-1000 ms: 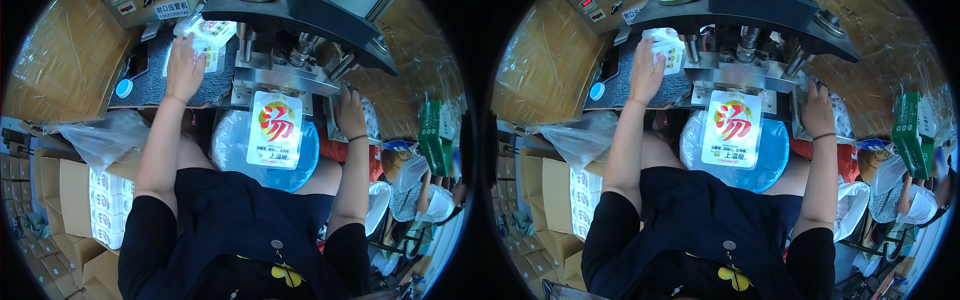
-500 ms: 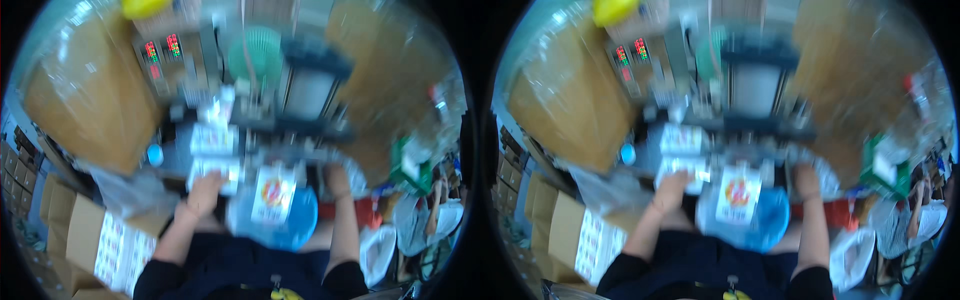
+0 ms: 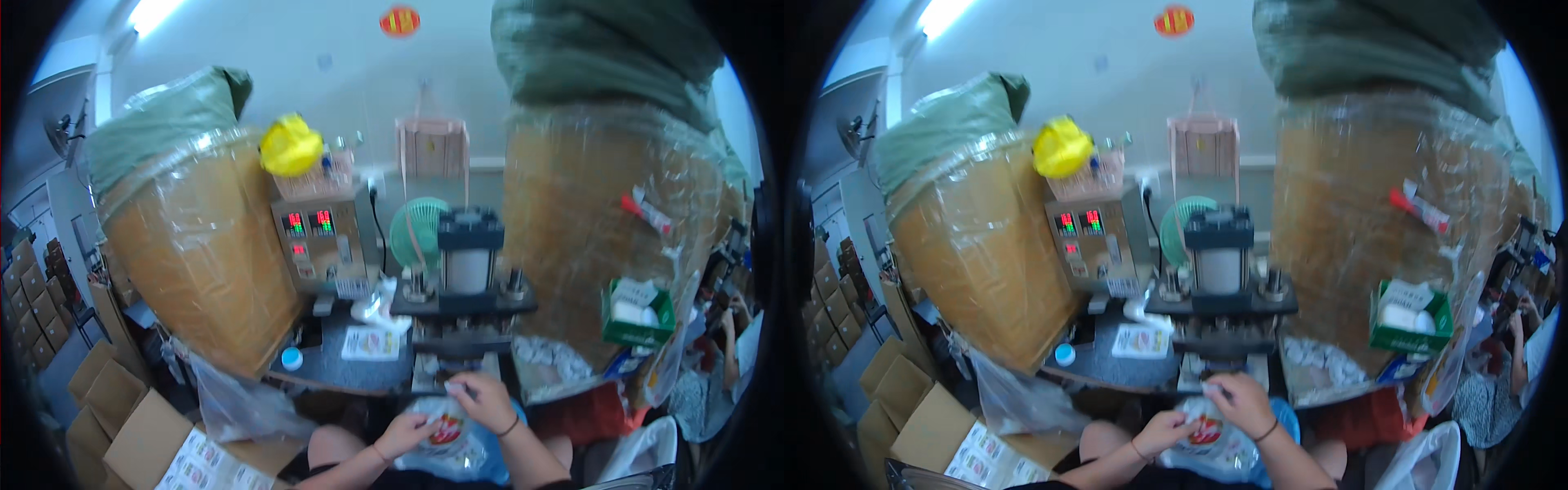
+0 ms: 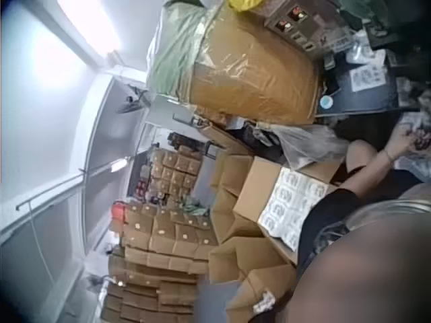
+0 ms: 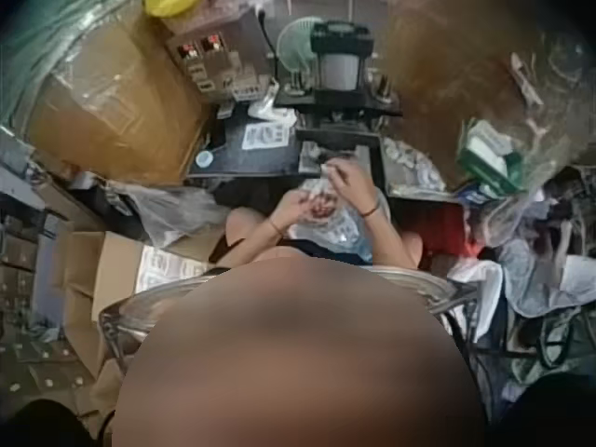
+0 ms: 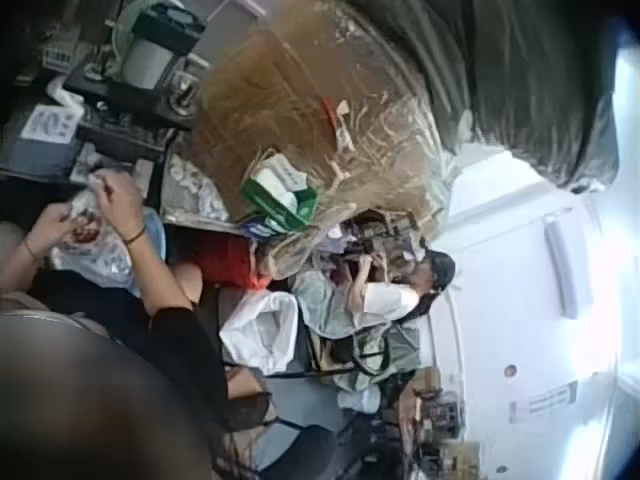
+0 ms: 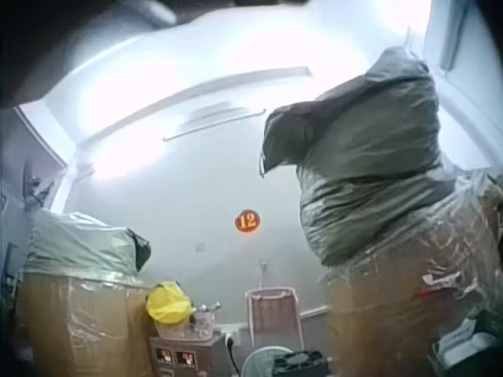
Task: Sealing individual soup packets using a heat sealer and placing them in a container.
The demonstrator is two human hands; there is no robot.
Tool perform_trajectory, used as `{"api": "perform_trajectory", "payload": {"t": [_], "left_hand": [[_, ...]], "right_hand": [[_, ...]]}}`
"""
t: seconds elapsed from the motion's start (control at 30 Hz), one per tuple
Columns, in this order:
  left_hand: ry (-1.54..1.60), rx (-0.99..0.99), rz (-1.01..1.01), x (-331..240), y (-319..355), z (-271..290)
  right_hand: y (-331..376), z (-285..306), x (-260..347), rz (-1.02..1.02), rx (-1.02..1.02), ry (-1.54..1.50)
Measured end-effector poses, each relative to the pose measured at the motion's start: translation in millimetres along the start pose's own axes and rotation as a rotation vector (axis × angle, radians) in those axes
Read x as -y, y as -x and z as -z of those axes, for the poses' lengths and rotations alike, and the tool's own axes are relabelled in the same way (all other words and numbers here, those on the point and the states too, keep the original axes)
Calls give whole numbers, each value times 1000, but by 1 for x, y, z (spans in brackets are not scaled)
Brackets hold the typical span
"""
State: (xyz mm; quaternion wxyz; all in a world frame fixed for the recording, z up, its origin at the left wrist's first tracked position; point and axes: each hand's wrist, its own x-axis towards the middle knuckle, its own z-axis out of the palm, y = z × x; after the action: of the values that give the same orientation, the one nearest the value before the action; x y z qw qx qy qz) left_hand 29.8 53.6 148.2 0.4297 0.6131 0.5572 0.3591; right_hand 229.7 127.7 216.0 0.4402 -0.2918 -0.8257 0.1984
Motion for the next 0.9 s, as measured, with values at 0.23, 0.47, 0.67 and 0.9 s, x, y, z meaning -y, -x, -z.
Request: {"api": "perform_trajectory", "payload": {"t": [0.23, 0.47, 0.67, 0.9], "left_hand": [[783, 334, 313, 18, 8, -32], [848, 481, 349, 12, -7, -32], [849, 517, 356, 16, -13, -33], [978, 311, 322, 22, -53, -18]], "right_hand": [[15, 28, -44, -110, 513, -54], [9, 32, -67, -159, 551, -37], [4, 35, -82, -78, 512, -54], [6, 80, -152, -375, 344, 824]]}}
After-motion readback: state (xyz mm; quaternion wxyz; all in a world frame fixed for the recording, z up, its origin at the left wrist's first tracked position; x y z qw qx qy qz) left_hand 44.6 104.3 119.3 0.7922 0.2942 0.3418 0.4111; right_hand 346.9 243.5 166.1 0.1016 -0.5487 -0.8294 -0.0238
